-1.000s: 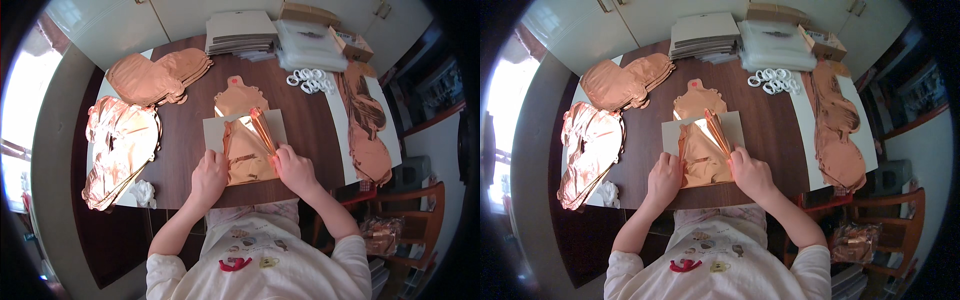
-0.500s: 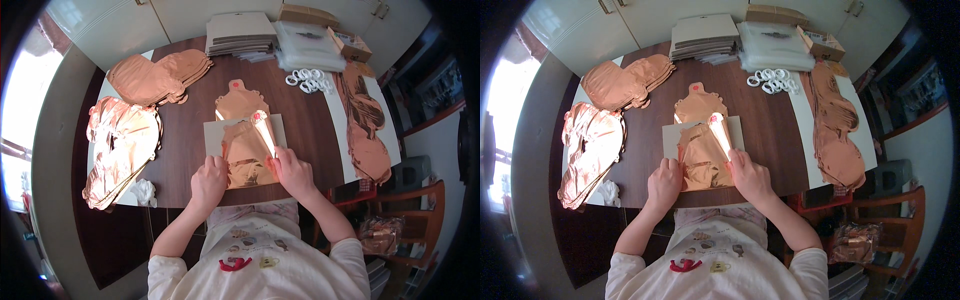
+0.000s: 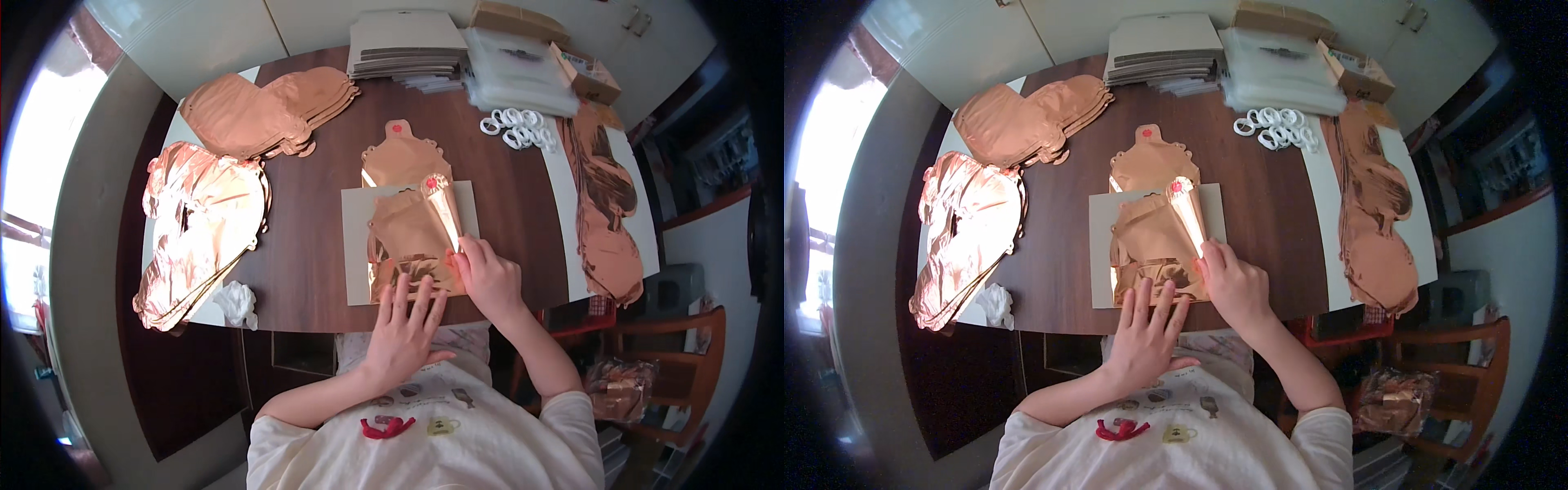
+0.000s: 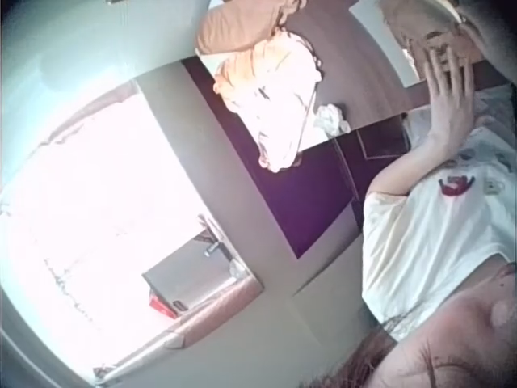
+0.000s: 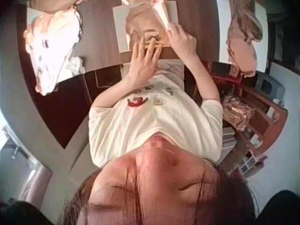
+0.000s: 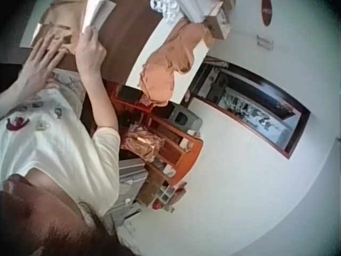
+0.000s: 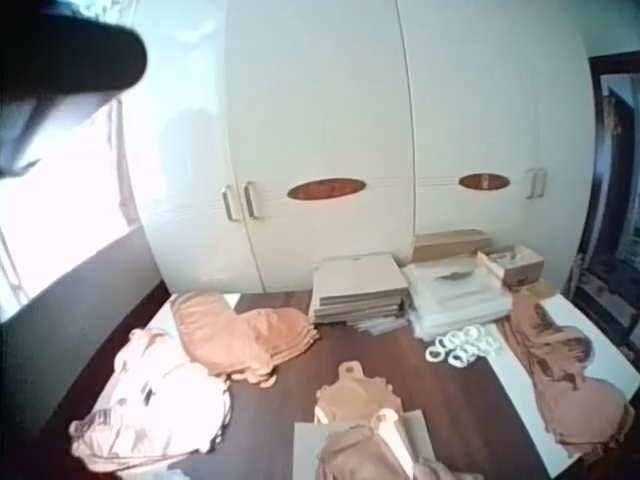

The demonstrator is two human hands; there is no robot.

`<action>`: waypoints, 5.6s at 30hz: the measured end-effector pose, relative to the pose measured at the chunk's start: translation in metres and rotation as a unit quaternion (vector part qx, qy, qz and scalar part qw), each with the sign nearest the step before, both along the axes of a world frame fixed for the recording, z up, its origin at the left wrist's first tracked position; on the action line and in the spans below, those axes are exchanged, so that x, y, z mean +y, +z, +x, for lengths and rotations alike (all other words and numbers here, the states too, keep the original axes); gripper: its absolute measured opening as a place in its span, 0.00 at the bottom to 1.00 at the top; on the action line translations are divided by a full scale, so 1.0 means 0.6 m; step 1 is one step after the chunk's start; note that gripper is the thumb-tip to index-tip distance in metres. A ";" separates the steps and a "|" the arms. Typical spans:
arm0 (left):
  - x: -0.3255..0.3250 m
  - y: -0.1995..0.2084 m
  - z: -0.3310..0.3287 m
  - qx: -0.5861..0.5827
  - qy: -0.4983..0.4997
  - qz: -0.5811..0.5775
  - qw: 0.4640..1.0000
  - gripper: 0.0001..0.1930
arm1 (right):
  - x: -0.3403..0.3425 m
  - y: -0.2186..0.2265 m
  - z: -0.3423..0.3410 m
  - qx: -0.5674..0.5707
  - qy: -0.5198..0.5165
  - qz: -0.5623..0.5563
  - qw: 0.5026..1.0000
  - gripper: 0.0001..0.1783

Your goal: Folding a foil balloon and placing it into a plastic sleeve with a cardboard insert.

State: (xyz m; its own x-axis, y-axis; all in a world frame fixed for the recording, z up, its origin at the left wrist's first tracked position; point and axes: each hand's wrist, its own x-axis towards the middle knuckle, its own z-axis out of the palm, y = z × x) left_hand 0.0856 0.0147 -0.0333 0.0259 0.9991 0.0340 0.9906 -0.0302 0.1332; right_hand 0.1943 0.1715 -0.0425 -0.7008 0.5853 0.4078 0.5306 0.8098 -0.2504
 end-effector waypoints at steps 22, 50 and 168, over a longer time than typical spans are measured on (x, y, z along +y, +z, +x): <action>-0.013 0.010 -0.030 0.032 0.081 -0.008 0.996 0.56 | 0.005 0.025 0.038 -0.068 0.030 -0.105 0.992 0.48; 0.024 0.006 -0.002 -0.018 -0.038 0.019 0.999 0.49 | 0.007 0.007 0.030 0.013 0.018 -0.066 0.998 0.25; 0.018 0.011 -0.046 -0.012 0.035 -0.017 0.999 0.53 | 0.298 0.135 -0.024 0.376 -0.026 -0.235 0.896 0.10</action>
State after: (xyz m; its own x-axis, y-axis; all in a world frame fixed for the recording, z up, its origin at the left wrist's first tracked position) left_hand 0.0582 0.0254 -0.0269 -0.0439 0.9990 0.0003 0.9868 0.0433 0.1561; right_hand 0.1800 0.3503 0.0384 -0.2979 0.8401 0.4533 0.1028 0.5003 -0.8597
